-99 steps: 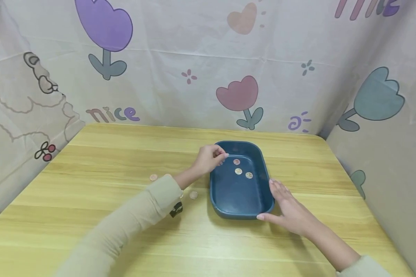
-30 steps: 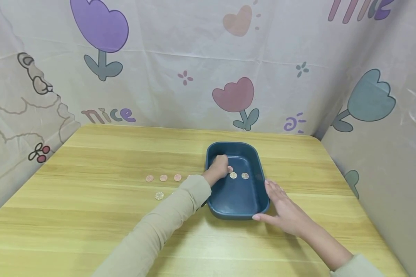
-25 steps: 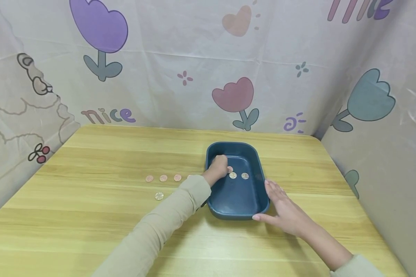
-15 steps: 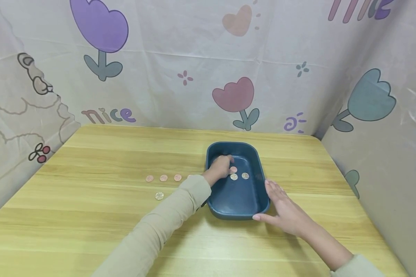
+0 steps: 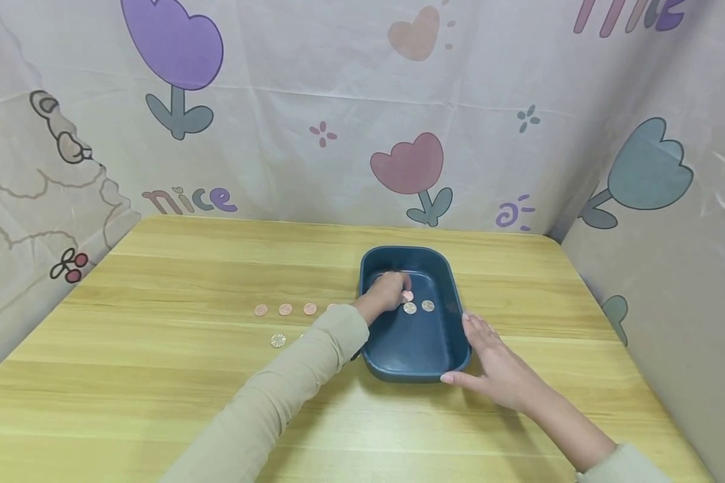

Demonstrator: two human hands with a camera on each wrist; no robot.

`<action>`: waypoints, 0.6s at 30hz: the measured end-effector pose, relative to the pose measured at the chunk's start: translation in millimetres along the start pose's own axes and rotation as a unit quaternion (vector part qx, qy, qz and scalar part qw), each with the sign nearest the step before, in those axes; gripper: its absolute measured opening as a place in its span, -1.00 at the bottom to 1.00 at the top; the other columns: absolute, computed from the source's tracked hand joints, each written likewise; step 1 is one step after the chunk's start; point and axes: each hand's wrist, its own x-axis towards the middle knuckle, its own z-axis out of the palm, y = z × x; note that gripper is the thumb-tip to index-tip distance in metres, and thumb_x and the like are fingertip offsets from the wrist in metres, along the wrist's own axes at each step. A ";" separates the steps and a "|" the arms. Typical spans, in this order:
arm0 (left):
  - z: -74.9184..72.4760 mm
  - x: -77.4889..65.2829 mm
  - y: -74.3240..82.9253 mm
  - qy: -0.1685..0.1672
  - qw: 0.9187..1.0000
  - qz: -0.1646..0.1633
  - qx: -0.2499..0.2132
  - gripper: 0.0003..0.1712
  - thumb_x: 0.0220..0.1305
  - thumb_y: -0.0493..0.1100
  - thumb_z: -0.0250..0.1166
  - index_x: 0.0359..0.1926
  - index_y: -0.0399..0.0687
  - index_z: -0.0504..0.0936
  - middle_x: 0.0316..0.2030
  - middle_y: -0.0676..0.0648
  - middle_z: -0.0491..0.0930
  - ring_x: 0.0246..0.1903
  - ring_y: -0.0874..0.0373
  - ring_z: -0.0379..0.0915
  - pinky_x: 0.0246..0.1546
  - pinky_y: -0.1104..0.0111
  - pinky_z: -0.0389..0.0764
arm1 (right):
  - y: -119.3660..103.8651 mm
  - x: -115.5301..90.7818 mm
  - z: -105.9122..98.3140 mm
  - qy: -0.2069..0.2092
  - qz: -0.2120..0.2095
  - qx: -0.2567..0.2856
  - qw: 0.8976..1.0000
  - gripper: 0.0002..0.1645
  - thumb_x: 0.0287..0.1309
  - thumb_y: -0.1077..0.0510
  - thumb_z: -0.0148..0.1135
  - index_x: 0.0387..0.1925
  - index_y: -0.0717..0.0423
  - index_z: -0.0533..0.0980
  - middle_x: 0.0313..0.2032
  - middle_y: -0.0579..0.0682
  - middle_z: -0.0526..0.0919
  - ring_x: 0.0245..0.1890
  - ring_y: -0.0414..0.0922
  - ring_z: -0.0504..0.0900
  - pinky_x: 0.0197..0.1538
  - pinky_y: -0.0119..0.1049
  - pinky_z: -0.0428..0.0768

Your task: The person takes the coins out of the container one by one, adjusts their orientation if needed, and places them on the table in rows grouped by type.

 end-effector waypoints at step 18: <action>-10.6 -11.4 1.4 0.056 0.989 -0.024 -0.138 -0.73 0.22 -0.33 0.18 -0.59 -0.25 0.68 -0.65 -0.08 0.64 -0.72 0.29 0.37 -0.71 0.61 0.26 | -1.4 -0.6 0.0 0.002 0.002 -0.003 1.000 0.22 -0.05 -0.32 0.26 0.40 0.26 -0.08 0.39 0.33 -0.02 0.34 0.35 0.02 0.19 0.36 0.15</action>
